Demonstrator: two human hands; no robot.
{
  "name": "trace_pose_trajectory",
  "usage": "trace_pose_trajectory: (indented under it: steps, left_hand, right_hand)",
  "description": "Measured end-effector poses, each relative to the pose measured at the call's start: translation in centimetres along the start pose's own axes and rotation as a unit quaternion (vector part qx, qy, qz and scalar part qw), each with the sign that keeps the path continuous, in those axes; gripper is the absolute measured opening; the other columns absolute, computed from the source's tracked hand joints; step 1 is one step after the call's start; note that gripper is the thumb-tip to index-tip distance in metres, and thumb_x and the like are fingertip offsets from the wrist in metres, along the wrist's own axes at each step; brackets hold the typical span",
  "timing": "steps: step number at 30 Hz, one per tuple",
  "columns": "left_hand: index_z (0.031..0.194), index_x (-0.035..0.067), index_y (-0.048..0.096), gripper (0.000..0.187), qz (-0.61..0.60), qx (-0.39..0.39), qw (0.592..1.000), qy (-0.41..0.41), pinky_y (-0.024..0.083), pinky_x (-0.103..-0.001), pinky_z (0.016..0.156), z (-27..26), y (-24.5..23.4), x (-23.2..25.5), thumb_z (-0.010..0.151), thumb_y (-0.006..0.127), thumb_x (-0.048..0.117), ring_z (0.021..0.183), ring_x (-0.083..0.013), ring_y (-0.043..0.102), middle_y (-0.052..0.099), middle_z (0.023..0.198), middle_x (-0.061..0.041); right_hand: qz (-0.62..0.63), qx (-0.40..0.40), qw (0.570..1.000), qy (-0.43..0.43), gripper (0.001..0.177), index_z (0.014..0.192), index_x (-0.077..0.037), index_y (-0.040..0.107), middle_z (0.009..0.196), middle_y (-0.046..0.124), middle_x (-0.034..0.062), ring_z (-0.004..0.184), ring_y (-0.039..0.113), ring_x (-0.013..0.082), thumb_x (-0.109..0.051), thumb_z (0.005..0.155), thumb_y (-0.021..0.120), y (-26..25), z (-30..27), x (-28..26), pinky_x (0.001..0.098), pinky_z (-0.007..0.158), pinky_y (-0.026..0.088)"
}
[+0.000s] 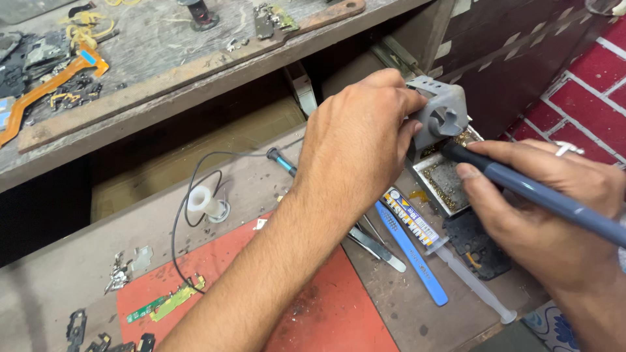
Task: The person uses a soldering iron and tweezers to solder small components onto several small circuit boards. They apply flux from a syringe, clean the soldering iron tip on a sponge, and handle multiple boards one at a time on a red mat.
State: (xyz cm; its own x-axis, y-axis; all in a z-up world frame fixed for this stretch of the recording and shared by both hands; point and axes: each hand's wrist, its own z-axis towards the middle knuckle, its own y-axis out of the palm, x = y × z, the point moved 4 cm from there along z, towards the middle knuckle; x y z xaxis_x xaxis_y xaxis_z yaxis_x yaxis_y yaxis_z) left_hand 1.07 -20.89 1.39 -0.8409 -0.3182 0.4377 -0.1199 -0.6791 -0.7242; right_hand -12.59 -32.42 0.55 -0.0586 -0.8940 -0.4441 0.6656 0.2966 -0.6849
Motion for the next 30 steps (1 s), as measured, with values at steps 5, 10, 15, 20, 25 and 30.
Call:
trace_pose_trajectory:
  steps: [5,10,15,20,25,30]
  left_hand:
    - [0.101,0.013,0.079,0.019,0.006,0.001,1.0,-0.009,0.055,-0.046,0.078,0.1,0.0,0.3,0.083,0.076,0.017,0.092,-0.0314,0.071,0.069,0.097,-0.006]
    - [0.101,0.014,0.079,0.019,0.011,-0.004,1.0,-0.021,0.055,-0.046,0.077,0.0,0.0,0.3,0.083,0.076,0.018,0.091,-0.0319,0.071,0.069,0.097,-0.006]
    - [0.102,0.014,0.079,0.018,0.011,0.004,1.0,-0.012,0.055,-0.047,0.077,-0.2,0.0,0.4,0.084,0.075,0.017,0.092,-0.0315,0.071,0.068,0.098,-0.006]
    - [0.101,0.015,0.079,0.018,0.018,0.003,1.0,-0.014,0.055,-0.047,0.077,-0.2,0.1,0.4,0.084,0.075,0.018,0.092,-0.0311,0.071,0.068,0.097,-0.006]
    - [0.101,0.016,0.079,0.018,0.02,-0.007,0.999,-0.026,0.055,-0.046,0.075,0.0,0.2,0.2,0.084,0.075,0.019,0.091,-0.0314,0.071,0.068,0.097,-0.005]
    - [0.098,0.014,0.078,0.015,0.022,-0.007,0.999,-0.023,0.056,-0.046,0.076,-0.1,0.2,0.4,0.084,0.075,0.019,0.091,-0.0314,0.071,0.067,0.096,-0.006]
  right_hand:
    - [0.033,-0.016,0.999,-0.009,0.024,0.108,0.004,0.075,0.083,0.073,0.0132,0.064,0.069,0.0142,-0.005,0.086,0.078,-0.2,0.2,-0.2,0.0247,0.056,0.052]
    - [0.047,-0.023,0.997,0.058,0.022,0.109,0.002,0.076,0.078,0.073,0.0123,0.059,0.065,0.0116,-0.007,0.088,0.077,0.0,-0.2,0.5,0.0227,0.051,0.049]
    - [0.004,-0.003,0.999,0.033,0.024,0.113,0.006,0.076,0.078,0.071,0.0118,0.055,0.06,0.011,-0.002,0.091,0.075,-0.2,-0.7,0.5,0.0217,0.046,0.044]
    - [0.109,-0.016,0.989,0.101,0.022,0.114,0.002,0.075,0.073,0.068,0.0061,0.056,0.057,0.0073,-0.007,0.094,0.073,0.0,-0.7,0.5,0.0199,0.047,0.04]
    - [0.039,-0.025,0.997,0.062,0.023,0.11,0.002,0.076,0.077,0.069,0.007,0.055,0.058,0.0061,-0.007,0.09,0.075,0.0,-0.7,0.1,0.0192,0.049,0.042]
    - [-0.001,0.0,1.0,-0.027,0.023,0.114,0.002,0.074,0.083,0.069,0.0085,0.066,0.062,0.0054,-0.008,0.094,0.074,0.0,-0.4,-0.7,0.0188,0.057,0.046]
